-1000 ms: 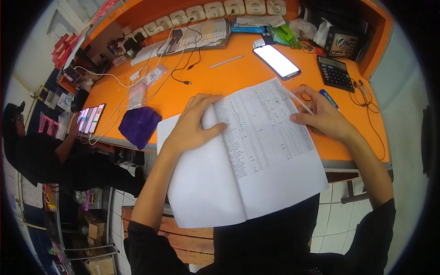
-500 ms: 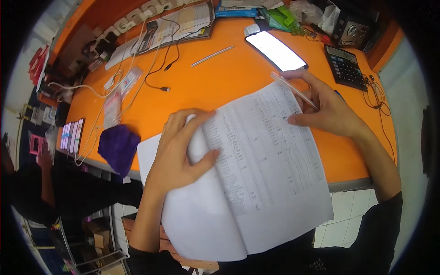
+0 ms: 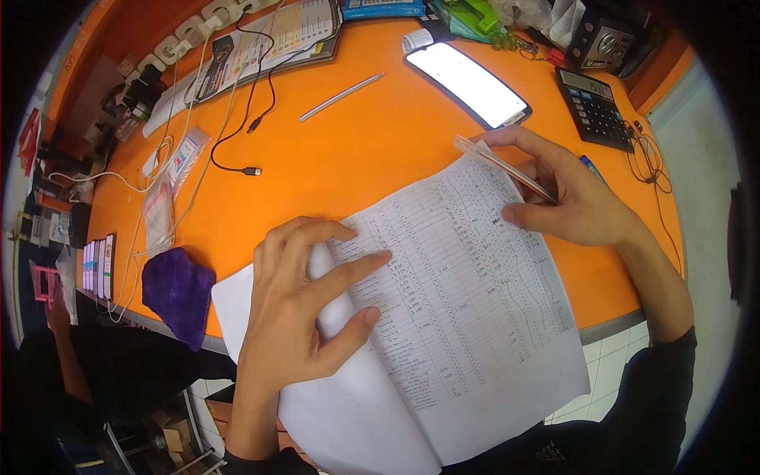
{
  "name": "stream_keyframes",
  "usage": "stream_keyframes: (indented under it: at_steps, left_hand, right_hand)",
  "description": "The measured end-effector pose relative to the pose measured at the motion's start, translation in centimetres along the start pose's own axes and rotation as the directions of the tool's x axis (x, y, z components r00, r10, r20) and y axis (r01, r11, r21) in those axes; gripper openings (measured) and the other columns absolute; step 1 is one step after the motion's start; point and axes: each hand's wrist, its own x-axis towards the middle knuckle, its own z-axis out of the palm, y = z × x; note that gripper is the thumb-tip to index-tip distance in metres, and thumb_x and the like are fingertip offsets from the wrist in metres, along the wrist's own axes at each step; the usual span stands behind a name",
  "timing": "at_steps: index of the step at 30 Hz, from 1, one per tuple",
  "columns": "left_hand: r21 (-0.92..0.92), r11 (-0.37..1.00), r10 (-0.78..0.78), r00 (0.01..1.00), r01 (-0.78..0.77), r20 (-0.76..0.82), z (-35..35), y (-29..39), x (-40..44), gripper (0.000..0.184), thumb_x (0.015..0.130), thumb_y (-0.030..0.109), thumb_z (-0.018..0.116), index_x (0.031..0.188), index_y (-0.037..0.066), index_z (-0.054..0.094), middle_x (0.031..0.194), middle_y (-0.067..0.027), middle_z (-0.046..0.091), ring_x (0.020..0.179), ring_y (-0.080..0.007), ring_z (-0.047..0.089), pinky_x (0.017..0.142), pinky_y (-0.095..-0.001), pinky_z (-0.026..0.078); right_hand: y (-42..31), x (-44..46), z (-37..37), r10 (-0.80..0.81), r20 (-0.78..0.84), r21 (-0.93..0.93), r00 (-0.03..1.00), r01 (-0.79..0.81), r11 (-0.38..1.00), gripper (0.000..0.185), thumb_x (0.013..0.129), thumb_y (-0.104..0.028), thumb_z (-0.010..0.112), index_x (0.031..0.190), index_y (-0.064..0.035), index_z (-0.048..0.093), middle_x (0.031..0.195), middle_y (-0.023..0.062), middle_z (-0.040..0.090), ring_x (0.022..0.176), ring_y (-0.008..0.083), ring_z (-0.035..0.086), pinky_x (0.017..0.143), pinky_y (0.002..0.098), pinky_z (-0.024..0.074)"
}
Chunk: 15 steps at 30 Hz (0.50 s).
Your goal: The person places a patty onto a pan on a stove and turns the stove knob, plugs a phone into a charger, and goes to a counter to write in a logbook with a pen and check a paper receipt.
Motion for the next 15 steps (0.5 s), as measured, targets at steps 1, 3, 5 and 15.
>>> stream_keyframes:
  at_steps: [1,3,5,15]
  left_hand:
    - [0.008,1.000,0.002,1.000,-0.002,0.000,0.1,0.0,0.0,0.053,0.065,0.025,0.077,0.116,0.013,0.084,0.132,-0.0161,0.062,0.130,-0.0364,0.050,0.114,-0.0516,0.036]
    - [0.020,1.000,0.002,1.000,-0.002,-0.002,0.1,0.1,0.0,0.052,0.064,0.024,0.077,0.115,0.013,0.084,0.131,-0.0152,0.062,0.129,-0.0361,0.051,0.113,-0.0520,0.036]
    - [0.032,0.999,0.003,1.000,-0.003,-0.012,0.1,0.3,0.1,0.051,0.064,0.023,0.077,0.114,0.012,0.085,0.129,-0.0142,0.062,0.128,-0.0353,0.051,0.113,-0.0507,0.037]
    - [-0.112,0.993,-0.057,0.991,0.044,-0.120,0.1,0.6,-0.6,0.037,0.070,0.009,0.079,0.107,0.008,0.079,0.121,-0.0146,0.056,0.123,-0.0337,0.055,0.110,-0.0442,0.040]
  right_hand:
    - [0.0,-0.1,-0.1,0.022,0.014,0.000,1.000,-0.022,1.000,0.057,0.095,-0.009,0.075,0.148,-0.0136,0.054,0.105,0.0136,0.072,0.093,0.0176,0.073,0.079,0.0307,0.0554]
    - [1.1,0.0,0.4,-0.037,-0.028,0.057,0.999,0.039,0.998,0.053,0.097,-0.009,0.074,0.145,-0.0130,0.055,0.105,0.0127,0.073,0.093,0.0169,0.072,0.080,0.0309,0.0540]
    - [1.8,-0.1,0.7,-0.099,-0.070,0.112,0.993,0.106,0.988,0.049,0.098,-0.010,0.073,0.143,-0.0124,0.056,0.106,0.0118,0.073,0.093,0.0162,0.071,0.080,0.0311,0.0525]
    - [2.4,0.1,0.6,-0.134,-0.019,0.314,0.991,0.134,0.940,0.036,0.099,-0.002,0.066,0.132,-0.0092,0.054,0.116,0.0091,0.072,0.106,0.0124,0.067,0.092,0.0289,0.0517]
